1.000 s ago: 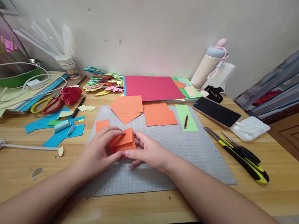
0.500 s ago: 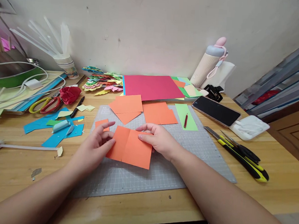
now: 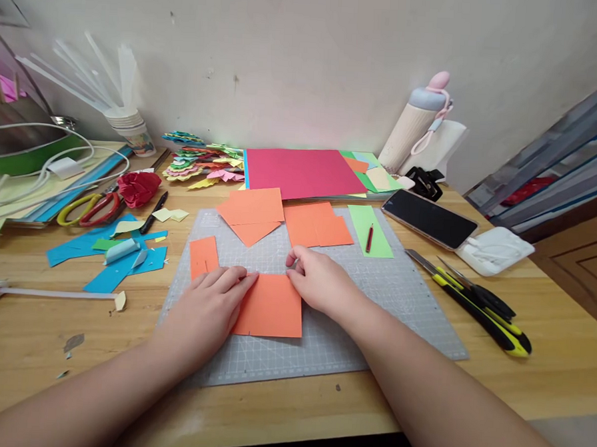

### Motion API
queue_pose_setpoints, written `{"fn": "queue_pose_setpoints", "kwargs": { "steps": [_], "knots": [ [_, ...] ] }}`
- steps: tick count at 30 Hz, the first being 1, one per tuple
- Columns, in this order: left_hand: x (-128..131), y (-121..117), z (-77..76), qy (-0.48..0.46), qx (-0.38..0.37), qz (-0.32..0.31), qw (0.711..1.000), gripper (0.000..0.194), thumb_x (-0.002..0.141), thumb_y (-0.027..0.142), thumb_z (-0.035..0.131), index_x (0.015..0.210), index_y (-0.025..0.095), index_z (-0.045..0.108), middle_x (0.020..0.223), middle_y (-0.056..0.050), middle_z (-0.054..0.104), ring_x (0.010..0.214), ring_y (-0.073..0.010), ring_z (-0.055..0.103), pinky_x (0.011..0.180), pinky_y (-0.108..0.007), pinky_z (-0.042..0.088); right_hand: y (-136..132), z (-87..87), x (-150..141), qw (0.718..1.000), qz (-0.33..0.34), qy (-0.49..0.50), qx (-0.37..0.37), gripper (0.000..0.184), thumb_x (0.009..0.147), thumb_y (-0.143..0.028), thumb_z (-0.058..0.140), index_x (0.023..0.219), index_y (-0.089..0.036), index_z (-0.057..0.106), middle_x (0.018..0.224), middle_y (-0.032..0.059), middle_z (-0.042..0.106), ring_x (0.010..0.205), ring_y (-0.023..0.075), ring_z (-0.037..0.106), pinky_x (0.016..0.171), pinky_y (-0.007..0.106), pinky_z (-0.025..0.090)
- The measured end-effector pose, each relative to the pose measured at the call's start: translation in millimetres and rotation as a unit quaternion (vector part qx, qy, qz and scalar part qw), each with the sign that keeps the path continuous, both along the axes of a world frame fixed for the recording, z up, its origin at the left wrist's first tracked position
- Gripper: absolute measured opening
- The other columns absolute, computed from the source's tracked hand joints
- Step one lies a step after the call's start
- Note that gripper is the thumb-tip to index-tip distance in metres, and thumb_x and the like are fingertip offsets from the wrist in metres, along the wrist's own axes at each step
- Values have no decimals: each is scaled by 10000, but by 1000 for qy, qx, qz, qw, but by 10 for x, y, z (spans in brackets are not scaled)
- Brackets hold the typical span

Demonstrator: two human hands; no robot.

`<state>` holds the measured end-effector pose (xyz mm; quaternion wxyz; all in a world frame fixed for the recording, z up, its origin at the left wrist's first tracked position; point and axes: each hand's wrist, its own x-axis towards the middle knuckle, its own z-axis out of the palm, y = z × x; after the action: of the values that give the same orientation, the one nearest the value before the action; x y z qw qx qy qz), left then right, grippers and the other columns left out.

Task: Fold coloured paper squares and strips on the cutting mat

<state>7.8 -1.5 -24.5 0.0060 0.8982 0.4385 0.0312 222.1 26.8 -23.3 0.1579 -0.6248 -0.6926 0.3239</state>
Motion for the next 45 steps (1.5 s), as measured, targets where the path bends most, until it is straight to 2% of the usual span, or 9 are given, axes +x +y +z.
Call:
{"fn": "queue_pose_setpoints", "kwargs": {
  "steps": [17, 24, 27, 29, 32, 34, 37, 40, 45],
  "knots": [
    [25, -41, 40, 33, 9, -10, 999, 470, 836, 37, 369, 1290, 111, 465, 1208, -90, 575, 1006, -265, 522, 791, -393, 446, -64, 74, -35, 999, 28, -40, 17, 138, 770, -118, 465, 711, -223, 398, 646, -27, 529, 561, 132, 432, 502, 261, 251],
    [-18, 22, -6, -76, -35, 24, 996, 378, 886, 120, 398, 1242, 176, 512, 1178, -85, 573, 1046, -264, 516, 870, -434, 425, -17, 13, 49, 987, 11, 151, -60, 164, 794, -266, 562, 842, -236, 408, 677, -45, 515, 581, 127, 474, 512, 250, 335],
    [-70, 109, 8, -233, -41, 109, 966, 443, 883, 245, 483, 1320, 200, 423, 1213, -98, 535, 1100, -254, 491, 937, -448, 391, -23, 82, 43, 958, 45, 275, -64, 170, 794, -220, 571, 869, -229, 419, 779, -31, 492, 656, 117, 497, 555, 244, 382],
    [-97, 161, 48, -352, -75, 183, 915, 489, 852, 334, 542, 1303, 189, 418, 1115, -89, 565, 993, -224, 537, 854, -390, 443, -36, 135, 19, 939, 46, 337, -50, 163, 805, -218, 575, 868, -231, 425, 795, -35, 470, 675, 108, 489, 573, 237, 400],
    [-107, 193, 112, -477, -206, 245, 819, 270, 846, 435, 524, 910, 177, 573, 741, 2, 557, 645, -143, 519, 583, -261, 430, -62, 163, -44, 911, -9, 411, -28, 202, 807, -277, 604, 901, -250, 427, 769, -49, 472, 652, 106, 489, 546, 228, 415],
    [-94, 184, 130, -519, -247, 250, 779, 300, 854, 442, 504, 703, 182, 513, 618, 36, 480, 550, -111, 446, 507, -224, 363, -88, 137, -105, 898, -68, 433, -41, 222, 815, -369, 598, 920, -256, 438, 722, -55, 486, 581, 110, 485, 482, 227, 401],
    [-69, 153, 117, -542, -206, 250, 775, 303, 866, 407, 498, 658, 190, 456, 607, 47, 431, 555, -105, 400, 498, -213, 315, -138, 69, -221, 898, -108, 424, -52, 246, 842, -465, 545, 844, -223, 498, 700, -28, 529, 553, 121, 494, 487, 252, 413],
    [-55, 131, 92, -529, -169, 259, 790, 331, 893, 404, 458, 638, 196, 422, 595, 46, 388, 555, -113, 365, 503, -226, 292, -182, 23, -325, 902, -129, 413, 10, 285, 864, -465, 520, 743, -207, 505, 733, -1, 551, 642, 139, 515, 573, 265, 427],
    [-24, 117, 78, -527, -152, 268, 792, 335, 903, 434, 442, 662, 201, 438, 607, 36, 412, 568, -125, 367, 510, -240, 294, -221, 24, -373, 919, -167, 347, 82, 321, 888, -466, 484, 689, -217, 449, 643, -23, 453, 575, 129, 419, 531, 262, 365]
  ]
}}
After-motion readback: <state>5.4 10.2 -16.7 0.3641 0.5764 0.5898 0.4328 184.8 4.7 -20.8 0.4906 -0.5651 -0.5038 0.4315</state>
